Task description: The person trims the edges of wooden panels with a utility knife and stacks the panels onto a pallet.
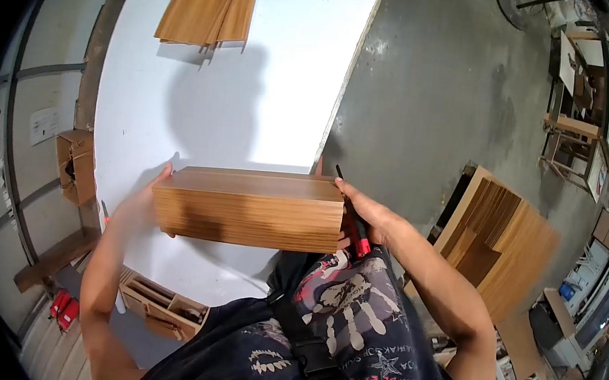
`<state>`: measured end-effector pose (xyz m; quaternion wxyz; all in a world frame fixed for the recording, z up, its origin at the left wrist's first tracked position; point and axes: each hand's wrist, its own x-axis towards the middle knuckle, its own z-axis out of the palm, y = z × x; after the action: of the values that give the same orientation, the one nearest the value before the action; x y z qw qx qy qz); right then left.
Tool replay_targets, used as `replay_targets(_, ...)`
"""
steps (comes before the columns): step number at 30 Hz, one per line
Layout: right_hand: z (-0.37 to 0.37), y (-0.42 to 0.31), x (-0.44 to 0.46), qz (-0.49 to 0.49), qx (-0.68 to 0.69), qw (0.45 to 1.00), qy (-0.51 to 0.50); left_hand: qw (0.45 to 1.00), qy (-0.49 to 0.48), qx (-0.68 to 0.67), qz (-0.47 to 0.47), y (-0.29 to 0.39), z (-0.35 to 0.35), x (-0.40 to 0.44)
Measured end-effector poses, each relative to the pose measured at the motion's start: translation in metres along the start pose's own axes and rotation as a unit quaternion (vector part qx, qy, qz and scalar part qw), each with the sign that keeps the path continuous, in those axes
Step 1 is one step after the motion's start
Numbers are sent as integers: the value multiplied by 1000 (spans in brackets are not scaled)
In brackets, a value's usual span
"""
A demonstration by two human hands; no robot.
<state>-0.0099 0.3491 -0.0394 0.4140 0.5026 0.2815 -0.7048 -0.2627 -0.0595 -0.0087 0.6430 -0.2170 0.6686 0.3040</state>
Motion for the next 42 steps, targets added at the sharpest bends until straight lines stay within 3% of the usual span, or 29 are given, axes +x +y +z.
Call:
replay_targets(2, 9, -14, -12, 40, 26, 999, 6, 999, -37, -26, -3, 7, 1, 10)
replay_targets(4, 13, -21, -14, 58, 41, 997, 28, 998, -5, 60, 1, 21, 4, 5)
replay_targets(7, -8, -13, 4, 92, 84, 991, -57, 999, 10, -22, -25, 14, 3, 9)
replay_targets(8, -30, 1, 32, 121, 148, 966, -173, 997, -2, -73, -30, 12, 1, 20)
replay_targets(9, -14, -3, 18, 68, 80, 989, -109, 996, -13, -90, -12, 7, 3, 19)
replay_targets(10, -13, 4, 19, 40, 58, 992, -107, 994, -26, -107, 6, 2, 6, 18)
replay_targets(11, -14, 3, 6, 64, 45, 991, -105, 991, -38, -125, 23, -2, 9, 17)
replay_targets(13, -18, 12, -27, 13, 34, 999, -18, 989, -40, -131, 51, -8, 14, 17)
replay_targets(17, -73, 76, -52, -169, 53, 984, -2, 989, -43, -73, 123, 23, 77, -8)
replay_targets(20, -112, 144, -86, -296, 108, 948, 51, 981, 37, 30, 189, 50, 169, -57)
replay_targets(24, -171, 271, -128, -418, 233, 876, 56, 927, -99, 148, 330, 58, 265, -35)
replay_targets(27, -223, 388, -91, -501, 304, 805, 98, 878, -150, 235, 390, 58, 354, -10)
replay_targets(29, -249, 460, -86, -520, 363, 762, 136, 851, -178, 275, 411, 36, 462, -38)
replay_targets(33, -255, 583, -124, -447, 527, 690, 217, 843, -239, 367, 312, 1, 602, 0)
replay_targets(34, -267, 612, -87, -427, 561, 661, 257, 830, -262, 394, 295, -10, 638, 4)
replay_targets(37, -296, 691, -53, -465, 593, 607, 254, 797, -307, 448, 263, -39, 741, 40)
replay_targets(42, -363, 775, -12, -396, 706, 522, 267, 804, -327, 473, 150, -88, 913, 112)
